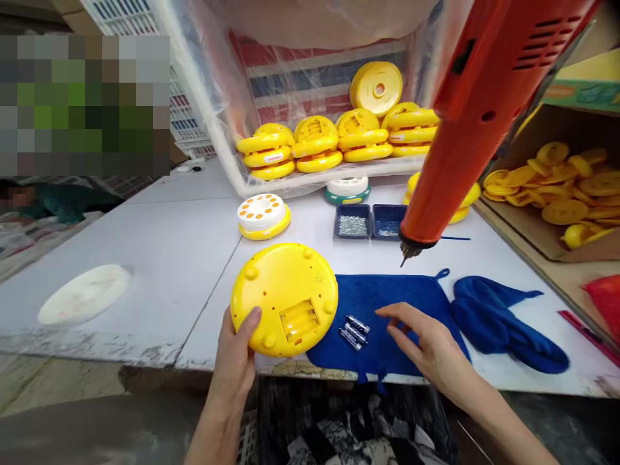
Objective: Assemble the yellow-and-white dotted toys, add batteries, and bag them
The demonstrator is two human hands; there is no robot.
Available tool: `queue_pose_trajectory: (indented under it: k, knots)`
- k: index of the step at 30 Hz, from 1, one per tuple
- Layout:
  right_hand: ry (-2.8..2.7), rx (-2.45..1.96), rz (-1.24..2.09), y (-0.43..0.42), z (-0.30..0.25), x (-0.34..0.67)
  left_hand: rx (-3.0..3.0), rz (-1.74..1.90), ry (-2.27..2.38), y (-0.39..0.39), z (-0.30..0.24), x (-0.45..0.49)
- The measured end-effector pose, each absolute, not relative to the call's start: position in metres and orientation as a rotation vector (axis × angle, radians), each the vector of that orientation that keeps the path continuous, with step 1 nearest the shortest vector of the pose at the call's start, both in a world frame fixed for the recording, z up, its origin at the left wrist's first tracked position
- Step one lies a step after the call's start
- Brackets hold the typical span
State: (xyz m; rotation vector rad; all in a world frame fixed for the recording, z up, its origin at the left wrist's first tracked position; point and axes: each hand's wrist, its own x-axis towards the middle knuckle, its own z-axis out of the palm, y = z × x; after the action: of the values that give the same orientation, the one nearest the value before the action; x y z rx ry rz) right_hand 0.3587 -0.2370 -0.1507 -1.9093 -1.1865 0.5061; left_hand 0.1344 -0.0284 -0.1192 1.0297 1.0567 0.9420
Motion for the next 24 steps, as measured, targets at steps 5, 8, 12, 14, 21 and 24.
queue_pose_trajectory:
  k: [5, 8, 12, 14, 21, 24]
  knots:
    - [-1.007, -2.0, 0.415, -0.275, -0.144, 0.388, 0.738, 0.706, 0.978, -0.033, -0.118, 0.184]
    - [-0.784, -2.222, 0.178, -0.335, -0.129, 0.424, 0.752, 0.545, 0.889, -0.036, -0.121, 0.22]
    - [-0.251, -2.653, -0.268, -0.434, -0.089, 0.47, 0.869, 0.352, 0.803, -0.037, -0.13, 0.256]
    - [0.04, -2.835, -0.404, -0.472, -0.071, 0.491, 0.958, 0.272, 0.813, -0.034, -0.137, 0.269]
    - [0.259, -3.128, -0.021, -0.521, -0.079, 0.574, 1.016, 0.16, 0.849, -0.02, -0.156, 0.284]
    - [0.288, -3.14, 0.099, -0.522, -0.107, 0.604, 0.999, 0.15, 0.836, -0.019, -0.157, 0.282]
